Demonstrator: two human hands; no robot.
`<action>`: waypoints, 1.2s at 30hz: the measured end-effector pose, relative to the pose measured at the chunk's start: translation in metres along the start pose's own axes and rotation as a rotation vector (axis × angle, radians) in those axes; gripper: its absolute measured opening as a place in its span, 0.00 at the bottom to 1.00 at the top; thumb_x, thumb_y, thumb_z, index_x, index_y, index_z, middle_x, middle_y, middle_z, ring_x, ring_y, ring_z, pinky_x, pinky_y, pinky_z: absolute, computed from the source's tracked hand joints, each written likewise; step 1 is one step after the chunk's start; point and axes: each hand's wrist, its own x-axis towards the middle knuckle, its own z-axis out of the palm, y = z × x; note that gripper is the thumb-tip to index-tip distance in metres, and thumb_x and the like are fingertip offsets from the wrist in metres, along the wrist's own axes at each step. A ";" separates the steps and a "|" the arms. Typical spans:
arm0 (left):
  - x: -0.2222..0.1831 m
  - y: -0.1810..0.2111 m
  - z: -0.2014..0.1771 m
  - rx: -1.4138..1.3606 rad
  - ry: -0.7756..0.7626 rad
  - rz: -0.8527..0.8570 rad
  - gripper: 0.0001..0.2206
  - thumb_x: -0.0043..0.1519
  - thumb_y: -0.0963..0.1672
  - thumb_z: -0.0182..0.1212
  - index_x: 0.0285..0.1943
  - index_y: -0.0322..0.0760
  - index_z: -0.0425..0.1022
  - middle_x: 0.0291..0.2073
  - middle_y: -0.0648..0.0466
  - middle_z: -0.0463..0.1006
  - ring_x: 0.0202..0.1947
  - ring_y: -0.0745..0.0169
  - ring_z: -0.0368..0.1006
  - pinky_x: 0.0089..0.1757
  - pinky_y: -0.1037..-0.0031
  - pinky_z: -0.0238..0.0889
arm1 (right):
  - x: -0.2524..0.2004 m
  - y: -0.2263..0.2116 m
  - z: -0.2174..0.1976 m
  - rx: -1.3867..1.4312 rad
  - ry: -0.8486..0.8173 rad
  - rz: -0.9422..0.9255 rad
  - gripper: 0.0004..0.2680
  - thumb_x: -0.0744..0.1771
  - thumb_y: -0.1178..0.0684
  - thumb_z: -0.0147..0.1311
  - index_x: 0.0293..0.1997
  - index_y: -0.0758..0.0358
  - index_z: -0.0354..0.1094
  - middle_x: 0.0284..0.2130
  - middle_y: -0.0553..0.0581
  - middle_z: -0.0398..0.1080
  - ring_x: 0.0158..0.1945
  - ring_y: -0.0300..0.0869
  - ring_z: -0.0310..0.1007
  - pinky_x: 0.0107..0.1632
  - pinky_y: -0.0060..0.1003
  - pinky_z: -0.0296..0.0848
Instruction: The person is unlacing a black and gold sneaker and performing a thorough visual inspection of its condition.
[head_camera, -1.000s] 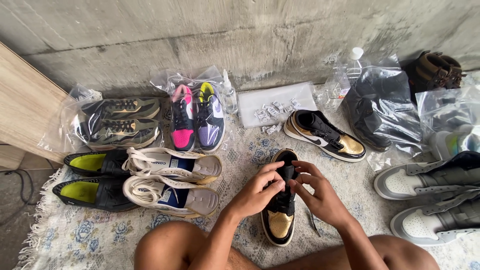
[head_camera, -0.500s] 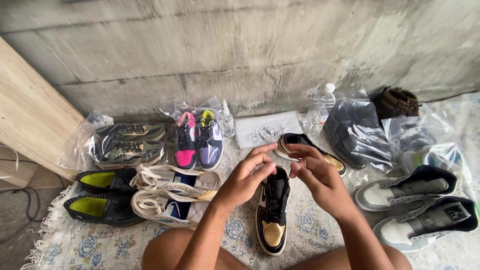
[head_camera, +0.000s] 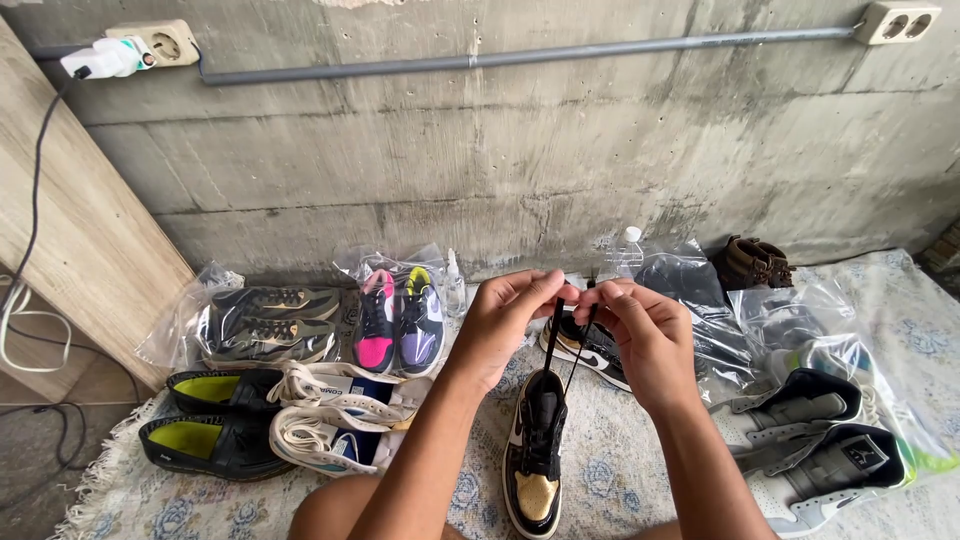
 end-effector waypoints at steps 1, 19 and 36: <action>-0.003 0.001 0.001 -0.040 0.009 0.004 0.15 0.64 0.50 0.64 0.43 0.33 0.83 0.40 0.50 0.84 0.44 0.69 0.75 0.49 0.79 0.66 | -0.002 -0.002 0.001 0.003 -0.013 -0.044 0.09 0.70 0.62 0.49 0.36 0.83 0.72 0.32 0.70 0.71 0.35 0.50 0.75 0.45 0.45 0.79; 0.015 -0.003 0.016 0.092 0.084 0.287 0.22 0.58 0.42 0.72 0.62 0.33 0.76 0.39 0.43 0.85 0.40 0.66 0.80 0.42 0.77 0.75 | 0.000 -0.001 0.005 -0.196 0.204 -0.193 0.15 0.63 0.66 0.64 0.55 0.74 0.71 0.32 0.67 0.79 0.32 0.40 0.78 0.46 0.37 0.80; 0.026 0.006 0.002 0.217 0.033 0.106 0.16 0.54 0.42 0.75 0.51 0.34 0.83 0.41 0.41 0.85 0.35 0.63 0.81 0.35 0.71 0.78 | 0.003 0.021 0.001 -0.296 0.075 -0.180 0.19 0.62 0.66 0.67 0.59 0.69 0.70 0.31 0.62 0.79 0.36 0.37 0.78 0.47 0.36 0.80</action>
